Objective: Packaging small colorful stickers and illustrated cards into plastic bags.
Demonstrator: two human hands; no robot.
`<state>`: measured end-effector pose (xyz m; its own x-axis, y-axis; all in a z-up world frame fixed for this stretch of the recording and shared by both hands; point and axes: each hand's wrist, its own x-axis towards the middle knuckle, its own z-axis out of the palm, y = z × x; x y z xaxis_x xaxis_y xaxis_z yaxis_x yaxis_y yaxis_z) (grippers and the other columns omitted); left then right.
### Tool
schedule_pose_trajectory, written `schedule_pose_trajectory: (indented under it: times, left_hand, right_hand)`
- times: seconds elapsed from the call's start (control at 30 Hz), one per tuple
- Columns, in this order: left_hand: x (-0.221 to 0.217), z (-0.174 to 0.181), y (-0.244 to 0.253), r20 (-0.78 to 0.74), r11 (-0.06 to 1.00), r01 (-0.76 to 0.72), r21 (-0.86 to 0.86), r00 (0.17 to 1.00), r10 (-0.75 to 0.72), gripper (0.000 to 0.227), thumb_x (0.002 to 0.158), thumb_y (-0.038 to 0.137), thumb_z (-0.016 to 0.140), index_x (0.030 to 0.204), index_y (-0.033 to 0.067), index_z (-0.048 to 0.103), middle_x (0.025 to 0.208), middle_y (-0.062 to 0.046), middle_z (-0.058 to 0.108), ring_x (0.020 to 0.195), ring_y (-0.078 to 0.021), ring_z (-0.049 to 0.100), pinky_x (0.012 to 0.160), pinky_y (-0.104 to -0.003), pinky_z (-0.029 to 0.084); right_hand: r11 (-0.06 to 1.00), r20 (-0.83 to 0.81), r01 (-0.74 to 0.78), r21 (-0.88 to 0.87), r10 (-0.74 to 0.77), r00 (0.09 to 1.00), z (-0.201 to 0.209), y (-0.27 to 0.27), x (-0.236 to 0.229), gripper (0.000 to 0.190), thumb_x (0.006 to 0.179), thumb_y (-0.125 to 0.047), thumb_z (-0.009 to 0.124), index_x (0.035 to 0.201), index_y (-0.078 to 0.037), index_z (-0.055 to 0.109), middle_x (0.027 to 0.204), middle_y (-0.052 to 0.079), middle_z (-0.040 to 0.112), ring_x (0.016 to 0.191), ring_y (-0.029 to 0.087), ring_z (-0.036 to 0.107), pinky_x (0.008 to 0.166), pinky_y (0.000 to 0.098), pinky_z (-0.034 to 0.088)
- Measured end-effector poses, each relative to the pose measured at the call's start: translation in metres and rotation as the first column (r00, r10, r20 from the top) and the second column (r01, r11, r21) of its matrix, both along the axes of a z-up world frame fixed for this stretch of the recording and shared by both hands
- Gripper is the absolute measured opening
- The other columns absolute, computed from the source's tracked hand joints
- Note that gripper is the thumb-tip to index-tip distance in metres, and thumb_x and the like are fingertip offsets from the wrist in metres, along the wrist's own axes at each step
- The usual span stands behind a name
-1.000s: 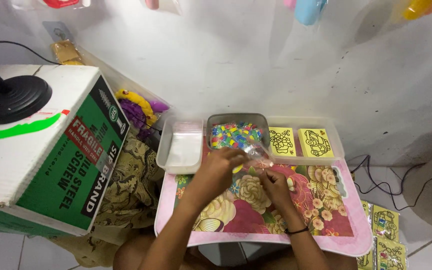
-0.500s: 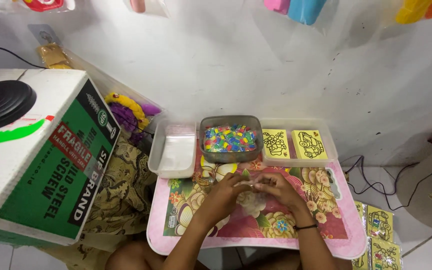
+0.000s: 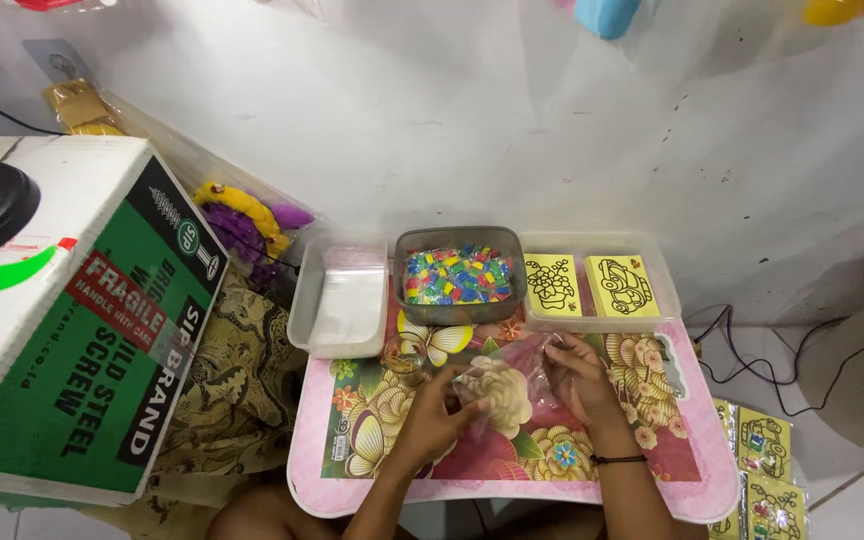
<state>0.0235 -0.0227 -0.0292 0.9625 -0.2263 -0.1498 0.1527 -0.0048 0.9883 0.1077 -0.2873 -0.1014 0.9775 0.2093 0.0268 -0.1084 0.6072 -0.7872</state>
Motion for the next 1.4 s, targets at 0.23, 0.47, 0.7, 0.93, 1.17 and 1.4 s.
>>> schedule_pose_trajectory:
  times: [0.23,0.47,0.7,0.93,1.17,1.4]
  left_hand:
    - [-0.001,0.012,0.006,0.001,0.996,-0.022,0.089,1.0,0.022,0.045,0.09,0.013,0.079,0.13,0.0075,0.061,0.085,-0.008,0.07,0.07,-0.0129,0.064,0.061,-0.029,0.05]
    - [-0.025,0.011,0.04,0.196,0.914,-0.151,0.377,0.977,0.081,0.027,0.096,0.029,0.073,0.104,0.0032,0.073,0.084,-0.01,0.075,0.069,-0.0174,0.07,0.063,-0.034,0.054]
    - [-0.029,0.021,0.048,0.381,0.84,-0.309,0.447,0.915,0.134,0.022,0.091,0.022,0.071,0.103,0.0034,0.069,0.095,-0.012,0.068,0.076,-0.0244,0.068,0.066,-0.036,0.055]
    - [-0.022,0.018,0.043,0.453,0.853,-0.326,0.409,0.883,0.12,0.024,0.091,0.02,0.068,0.109,0.0047,0.067,0.107,-0.009,0.069,0.076,-0.0259,0.07,0.066,-0.038,0.056]
    - [-0.014,0.004,0.03,0.262,0.882,-0.261,0.393,0.951,0.165,0.035,0.095,0.03,0.068,0.122,0.008,0.069,0.095,-0.01,0.075,0.078,-0.0194,0.071,0.072,-0.032,0.055]
    - [0.017,-0.044,0.023,0.144,0.975,0.051,-0.214,0.989,-0.02,0.041,0.095,0.024,0.075,0.13,0.0041,0.067,0.087,-0.002,0.064,0.082,-0.0098,0.063,0.077,-0.028,0.053]
  right_hand:
    - [0.998,-0.043,-0.051,-0.021,0.05,0.998,0.002,-0.002,-0.001,0.006,0.097,-0.005,0.062,0.102,-0.003,0.066,0.088,0.005,0.069,0.079,0.014,0.065,0.073,0.0284,0.053]
    - [0.999,-0.077,-0.039,0.032,0.041,0.996,-0.004,-0.003,0.002,0.008,0.098,-0.005,0.061,0.104,-0.004,0.065,0.086,0.006,0.069,0.074,0.017,0.067,0.066,0.0328,0.054]
    - [1.0,-0.105,-0.005,0.021,0.007,0.994,-0.004,-0.003,0.001,0.013,0.098,-0.005,0.061,0.11,-0.003,0.065,0.09,0.009,0.07,0.077,0.017,0.067,0.069,0.0328,0.055]
    - [1.0,-0.069,-0.004,0.001,0.004,0.998,-0.011,-0.008,0.0,0.01,0.097,-0.007,0.062,0.103,-0.001,0.066,0.088,0.01,0.071,0.072,0.018,0.067,0.066,0.0322,0.054]
    - [1.0,-0.051,-0.028,-0.008,0.028,0.998,-0.013,-0.009,0.001,0.008,0.097,-0.006,0.065,0.102,0.0,0.069,0.087,0.008,0.071,0.075,0.016,0.068,0.066,0.0276,0.053]
    - [0.998,-0.045,-0.025,-0.051,0.022,0.999,-0.024,-0.012,0.003,0.012,0.099,-0.006,0.067,0.107,0.002,0.069,0.092,0.01,0.074,0.08,0.016,0.071,0.073,0.0308,0.057]
